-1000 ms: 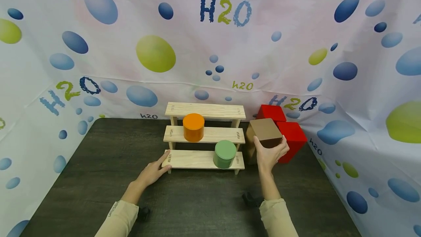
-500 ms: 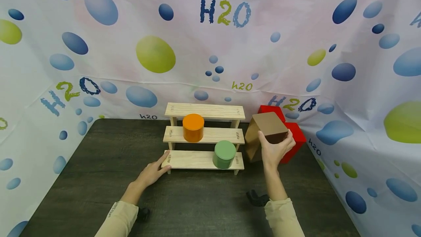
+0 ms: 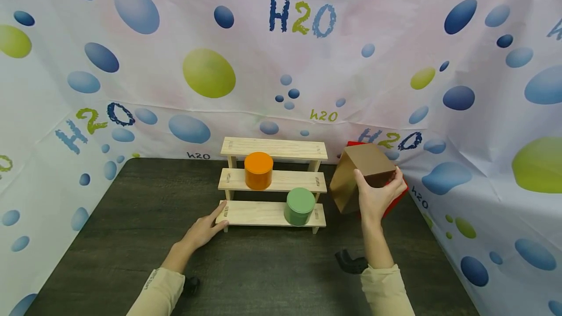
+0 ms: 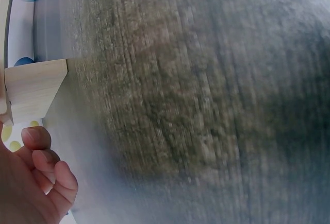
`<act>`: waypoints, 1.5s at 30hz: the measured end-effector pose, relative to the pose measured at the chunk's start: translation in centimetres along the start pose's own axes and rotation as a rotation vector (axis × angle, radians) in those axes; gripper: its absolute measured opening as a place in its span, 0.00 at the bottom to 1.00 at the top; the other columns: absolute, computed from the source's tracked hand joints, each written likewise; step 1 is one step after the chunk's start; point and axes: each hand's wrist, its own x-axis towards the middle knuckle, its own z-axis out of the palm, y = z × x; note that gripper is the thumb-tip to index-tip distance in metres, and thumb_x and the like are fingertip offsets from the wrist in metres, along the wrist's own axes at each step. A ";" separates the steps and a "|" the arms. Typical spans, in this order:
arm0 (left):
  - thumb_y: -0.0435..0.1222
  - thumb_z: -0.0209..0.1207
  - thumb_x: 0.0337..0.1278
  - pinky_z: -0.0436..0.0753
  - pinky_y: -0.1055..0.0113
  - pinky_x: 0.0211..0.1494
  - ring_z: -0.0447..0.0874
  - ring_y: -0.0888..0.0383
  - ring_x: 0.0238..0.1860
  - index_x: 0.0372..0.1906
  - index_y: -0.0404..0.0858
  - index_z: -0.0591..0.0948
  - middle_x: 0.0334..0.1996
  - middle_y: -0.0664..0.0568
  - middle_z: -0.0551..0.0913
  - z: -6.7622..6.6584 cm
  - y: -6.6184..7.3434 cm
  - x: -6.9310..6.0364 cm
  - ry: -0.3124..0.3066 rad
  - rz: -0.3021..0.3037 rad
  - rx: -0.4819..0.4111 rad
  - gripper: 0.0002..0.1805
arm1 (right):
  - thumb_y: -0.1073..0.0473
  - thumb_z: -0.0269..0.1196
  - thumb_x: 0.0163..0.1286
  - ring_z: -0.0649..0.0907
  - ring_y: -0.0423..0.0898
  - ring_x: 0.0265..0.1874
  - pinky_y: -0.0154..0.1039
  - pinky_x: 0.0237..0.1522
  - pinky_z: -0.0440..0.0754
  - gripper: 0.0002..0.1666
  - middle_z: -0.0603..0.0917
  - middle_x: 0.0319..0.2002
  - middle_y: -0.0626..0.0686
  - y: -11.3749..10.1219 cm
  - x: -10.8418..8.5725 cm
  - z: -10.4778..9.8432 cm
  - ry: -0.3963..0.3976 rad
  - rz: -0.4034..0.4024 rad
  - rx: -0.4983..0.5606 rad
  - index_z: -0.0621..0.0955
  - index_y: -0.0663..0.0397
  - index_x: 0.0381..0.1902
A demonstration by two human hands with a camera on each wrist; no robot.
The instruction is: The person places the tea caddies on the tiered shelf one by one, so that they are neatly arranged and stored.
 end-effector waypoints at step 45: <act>0.52 0.50 0.62 0.67 0.40 0.54 0.68 0.34 0.56 0.71 0.44 0.52 0.61 0.32 0.65 0.1 -0.4 0.1 0.016 -0.001 -0.019 0.37 | 0.57 0.69 0.46 0.64 0.43 0.47 0.37 0.47 0.63 0.44 0.62 0.46 0.46 -4.6 2.8 7.5 -0.268 -0.100 0.299 0.63 0.61 0.60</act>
